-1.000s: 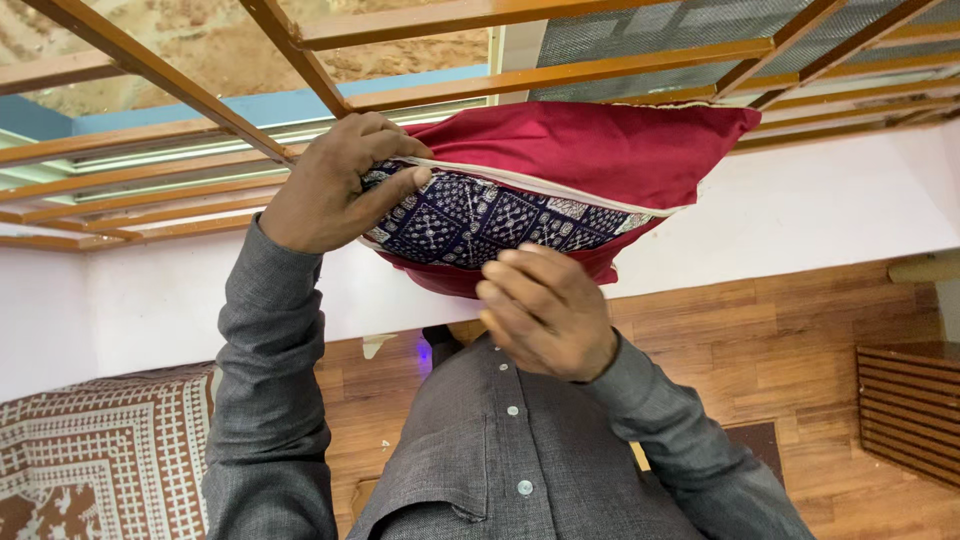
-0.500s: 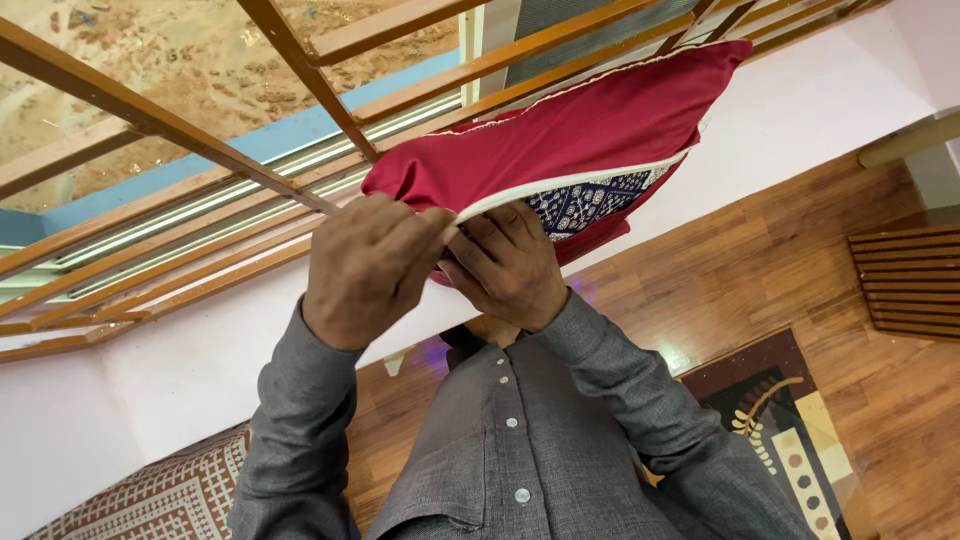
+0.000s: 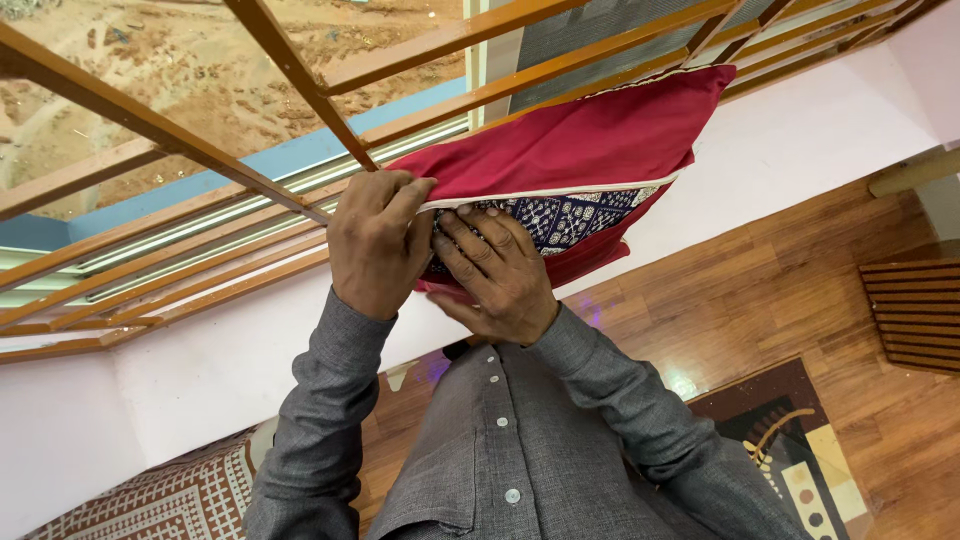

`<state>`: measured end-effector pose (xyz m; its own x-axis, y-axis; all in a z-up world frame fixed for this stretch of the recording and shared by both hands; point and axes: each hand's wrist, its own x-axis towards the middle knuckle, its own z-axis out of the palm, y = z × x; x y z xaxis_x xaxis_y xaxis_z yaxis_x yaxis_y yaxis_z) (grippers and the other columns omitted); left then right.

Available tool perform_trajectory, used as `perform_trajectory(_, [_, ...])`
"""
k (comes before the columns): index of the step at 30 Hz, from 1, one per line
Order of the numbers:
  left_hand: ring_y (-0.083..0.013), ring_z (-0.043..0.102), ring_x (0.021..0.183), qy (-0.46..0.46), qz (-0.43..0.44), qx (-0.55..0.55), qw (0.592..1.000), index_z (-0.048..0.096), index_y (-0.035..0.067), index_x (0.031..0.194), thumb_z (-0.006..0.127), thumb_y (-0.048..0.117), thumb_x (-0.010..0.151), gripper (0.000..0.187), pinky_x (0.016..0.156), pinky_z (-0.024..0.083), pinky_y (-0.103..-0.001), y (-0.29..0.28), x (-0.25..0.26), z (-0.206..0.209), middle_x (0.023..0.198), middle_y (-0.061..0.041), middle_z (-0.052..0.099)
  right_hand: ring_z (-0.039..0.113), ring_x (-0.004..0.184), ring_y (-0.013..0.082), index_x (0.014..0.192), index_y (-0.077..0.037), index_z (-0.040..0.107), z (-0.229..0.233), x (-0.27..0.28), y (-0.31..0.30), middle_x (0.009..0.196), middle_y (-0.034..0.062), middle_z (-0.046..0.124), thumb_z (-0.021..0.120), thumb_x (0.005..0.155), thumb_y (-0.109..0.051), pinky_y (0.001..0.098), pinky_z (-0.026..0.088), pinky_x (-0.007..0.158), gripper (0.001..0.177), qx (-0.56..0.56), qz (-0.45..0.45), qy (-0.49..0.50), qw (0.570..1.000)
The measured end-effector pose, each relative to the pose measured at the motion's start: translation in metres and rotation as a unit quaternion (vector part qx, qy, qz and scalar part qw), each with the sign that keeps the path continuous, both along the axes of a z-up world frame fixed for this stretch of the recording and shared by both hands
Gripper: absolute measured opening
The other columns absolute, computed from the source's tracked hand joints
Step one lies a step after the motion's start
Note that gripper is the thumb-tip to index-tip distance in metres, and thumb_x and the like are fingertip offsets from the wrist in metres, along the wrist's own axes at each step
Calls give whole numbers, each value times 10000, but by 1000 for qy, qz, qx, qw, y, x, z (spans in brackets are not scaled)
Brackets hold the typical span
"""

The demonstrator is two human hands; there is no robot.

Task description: The person places a patterned blue cushion inside a red and gold decorative cover, pulls the material over the edges, and closes the zipper to secure it.

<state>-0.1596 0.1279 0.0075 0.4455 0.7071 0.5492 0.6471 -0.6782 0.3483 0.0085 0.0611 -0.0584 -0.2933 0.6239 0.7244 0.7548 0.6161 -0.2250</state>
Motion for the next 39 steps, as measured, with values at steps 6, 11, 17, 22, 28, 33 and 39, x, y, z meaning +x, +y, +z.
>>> perform_trajectory(6, [-238,656,885,17,-28,169,985,739,18,1147,775,10,911,239,733,545,-375,-5,-9,-18,941,-87,672,539,1281,344,1368,-17,635,-6,11,9,1330,193,605,787,928,-482,517,397,1145,658,-51,-10,14,999])
perform_trajectory(11, [-238,661,883,50,-15,207,977,753,13,1156,782,-13,881,277,740,562,-379,-11,-22,-24,920,-71,664,564,1202,332,1353,-27,650,-17,12,13,1258,171,619,800,961,-422,511,421,1119,576,-62,-19,24,998])
perform_trajectory(17, [-236,638,927,50,-3,209,977,770,89,1159,826,46,833,333,755,546,-401,-24,-16,-30,954,-55,652,537,1278,318,1327,-77,676,-5,32,13,1344,119,619,766,947,-407,522,364,1147,511,3,91,-42,995])
perform_trajectory(22, [-232,621,994,49,6,132,990,767,100,1163,831,21,827,351,812,570,-390,-28,-22,-39,1018,-54,634,539,1349,312,1291,-49,660,-8,48,-7,1422,139,597,768,963,-351,496,425,1171,459,-13,147,-56,987])
perform_trajectory(28, [-236,597,988,-46,36,74,996,756,89,1135,807,-38,822,341,807,566,-370,-32,-19,-54,1064,-78,594,556,1275,246,1381,-83,590,-14,103,-11,1298,105,567,758,984,-176,454,502,1131,441,95,-36,53,993])
perform_trajectory(33, [-258,574,1023,-67,-41,-12,997,728,80,1087,817,58,733,365,813,540,-406,-35,-19,-38,1104,-110,564,547,1305,324,1393,-133,627,0,118,-4,1348,138,568,803,958,-28,520,471,1141,482,13,-137,20,990])
perform_trajectory(39, [-272,547,1039,25,-41,-31,998,725,19,1283,838,93,711,588,843,536,-427,-28,-22,-19,1127,-132,556,576,1086,252,1286,-137,702,7,104,10,1065,31,599,778,918,24,479,492,977,408,37,-96,20,995])
